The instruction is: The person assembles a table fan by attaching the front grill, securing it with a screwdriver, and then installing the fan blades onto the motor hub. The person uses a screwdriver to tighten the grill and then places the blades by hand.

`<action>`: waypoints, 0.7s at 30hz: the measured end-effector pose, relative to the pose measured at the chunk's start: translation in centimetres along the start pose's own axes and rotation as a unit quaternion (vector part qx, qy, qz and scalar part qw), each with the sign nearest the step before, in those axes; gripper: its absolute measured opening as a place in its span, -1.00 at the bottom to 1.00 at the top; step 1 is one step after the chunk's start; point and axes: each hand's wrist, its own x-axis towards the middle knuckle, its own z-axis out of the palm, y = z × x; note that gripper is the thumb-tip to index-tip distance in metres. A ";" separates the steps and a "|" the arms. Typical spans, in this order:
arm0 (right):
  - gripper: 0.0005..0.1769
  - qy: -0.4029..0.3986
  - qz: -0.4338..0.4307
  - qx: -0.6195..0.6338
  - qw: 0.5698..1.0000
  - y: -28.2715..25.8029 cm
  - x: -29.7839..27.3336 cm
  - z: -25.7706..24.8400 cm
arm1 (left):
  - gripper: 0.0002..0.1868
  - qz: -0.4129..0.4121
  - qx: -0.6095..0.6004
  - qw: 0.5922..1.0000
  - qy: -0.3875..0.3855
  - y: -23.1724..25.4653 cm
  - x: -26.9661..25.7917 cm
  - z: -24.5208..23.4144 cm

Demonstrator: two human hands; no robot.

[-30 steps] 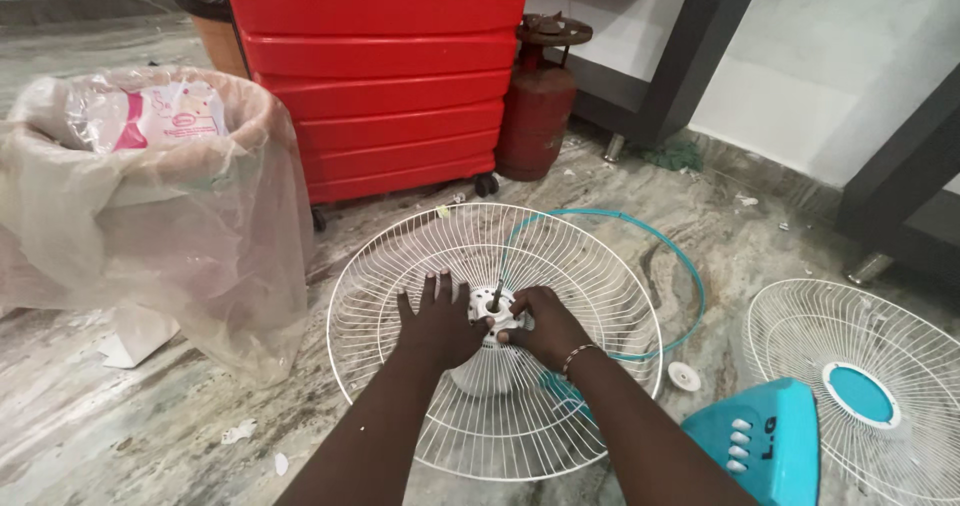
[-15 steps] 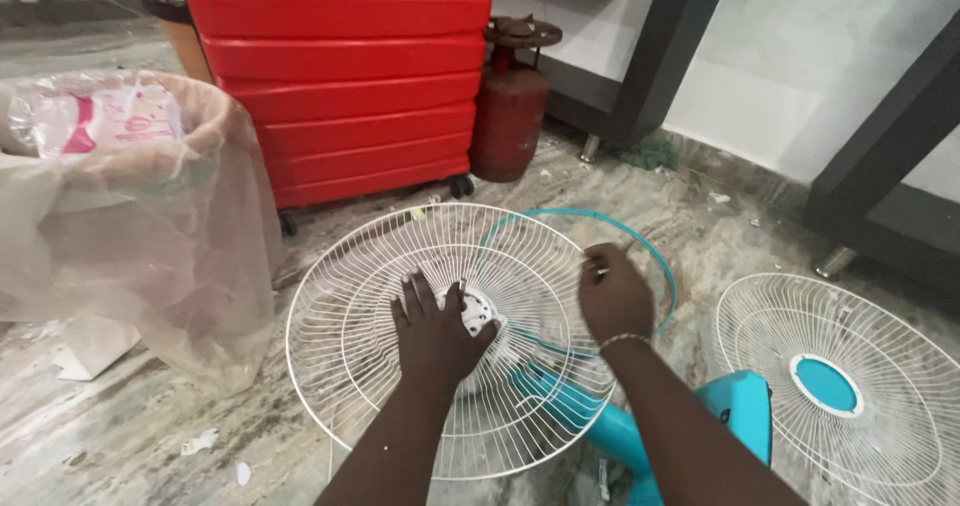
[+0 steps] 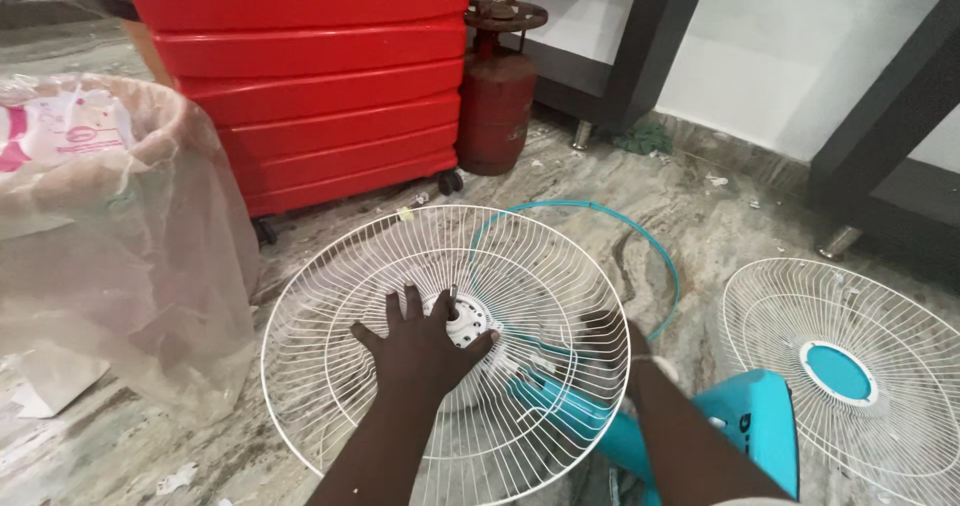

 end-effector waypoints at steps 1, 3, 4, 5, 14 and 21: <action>-0.80 -0.025 -0.015 -0.008 1.000 -0.1 -0.1 0.8 | 0.01 0.002 -0.003 1.000 0.003 0.3 0.1 0.0; -0.80 -0.062 -0.036 -0.017 0.997 -0.9 -1.1 3.8 | 0.01 -0.007 -0.002 1.000 -0.007 -0.2 -0.3 0.1; -0.80 -0.070 -0.046 -0.016 0.996 -1.3 -1.1 4.6 | 0.01 -0.009 0.000 1.000 -0.014 -0.2 -0.2 0.0; -0.79 -0.074 -0.045 -0.014 0.996 -1.5 -1.2 5.4 | 0.00 -0.012 0.003 1.000 -0.022 -0.3 -0.1 0.0; -0.79 -0.068 -0.049 -0.038 0.996 -0.5 -1.0 4.7 | 0.22 0.021 -0.050 0.997 -0.049 -5.8 4.0 1.7; -0.79 -0.021 -0.062 -0.050 0.997 -3.4 0.8 2.5 | -0.60 0.054 -0.116 0.986 0.110 -14.8 3.6 -0.8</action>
